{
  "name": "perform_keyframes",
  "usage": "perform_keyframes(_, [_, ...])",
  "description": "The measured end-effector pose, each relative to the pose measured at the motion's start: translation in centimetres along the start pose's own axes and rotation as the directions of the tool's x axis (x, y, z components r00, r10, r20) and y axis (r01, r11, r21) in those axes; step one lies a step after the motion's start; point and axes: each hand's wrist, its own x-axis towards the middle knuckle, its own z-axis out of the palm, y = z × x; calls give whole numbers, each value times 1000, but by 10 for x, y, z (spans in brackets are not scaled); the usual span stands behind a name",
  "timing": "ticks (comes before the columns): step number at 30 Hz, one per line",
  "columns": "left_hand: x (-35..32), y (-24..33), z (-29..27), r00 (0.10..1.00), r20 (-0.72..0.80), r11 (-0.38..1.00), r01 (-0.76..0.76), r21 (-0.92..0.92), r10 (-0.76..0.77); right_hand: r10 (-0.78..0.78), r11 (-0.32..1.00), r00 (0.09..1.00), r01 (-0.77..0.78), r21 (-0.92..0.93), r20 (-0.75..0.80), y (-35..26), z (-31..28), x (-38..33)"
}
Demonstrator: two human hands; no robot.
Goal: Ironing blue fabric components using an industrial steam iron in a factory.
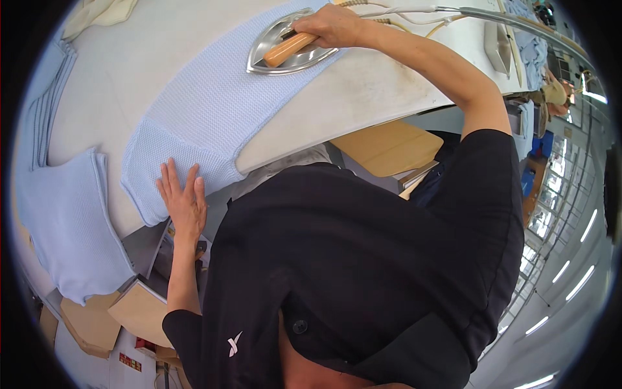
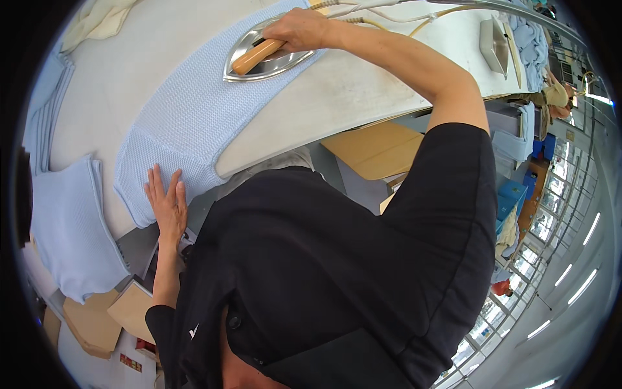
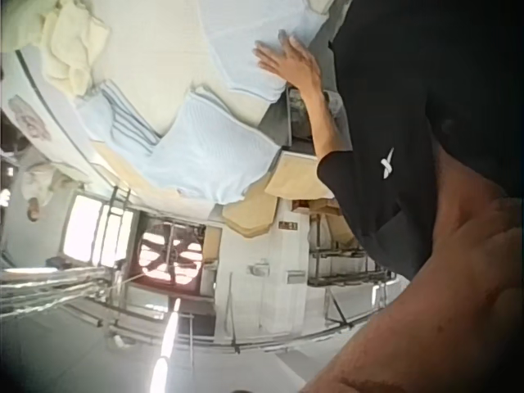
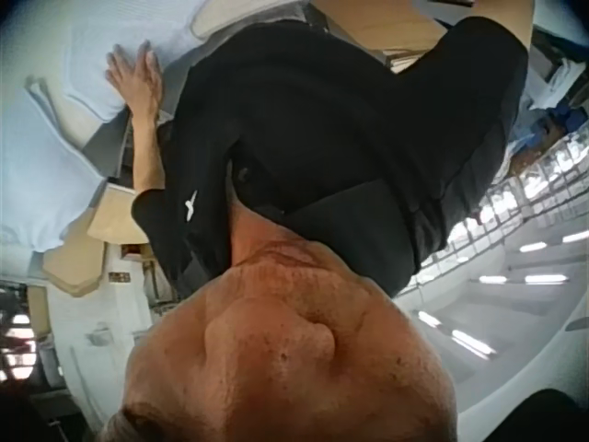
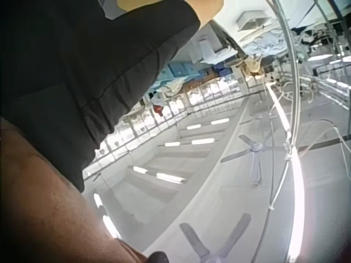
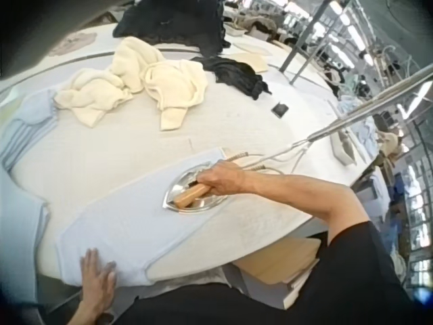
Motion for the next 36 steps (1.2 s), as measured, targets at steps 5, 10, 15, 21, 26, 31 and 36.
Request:
perform_keyframes(5, [5,0,12,998,-61,1000,-26,6,27,-112,962,988,81,262,103,-19,12,21])
perform_keyframes(10, [-2,-7,17,995,-93,999,-29,-23,27,-289,944,957,281,171,24,-97,-1,55])
perform_keyframes(15, [-7,-11,18,986,-160,998,-45,-34,39,-330,944,943,328,43,40,-139,0,77])
perform_keyframes(21, [11,34,42,909,-411,958,-177,-225,71,-355,928,932,341,148,77,-117,4,73])
perform_keyframes(26, [32,37,66,865,-452,896,-362,-258,219,-309,928,949,284,241,71,-89,13,61])
perform_keyframes(31, [26,39,72,870,-456,896,-342,-283,188,-212,971,974,201,130,82,-109,-2,55])
perform_keyframes(36, [16,37,36,886,-447,868,-316,-382,126,-264,963,960,257,75,96,-147,-2,69])
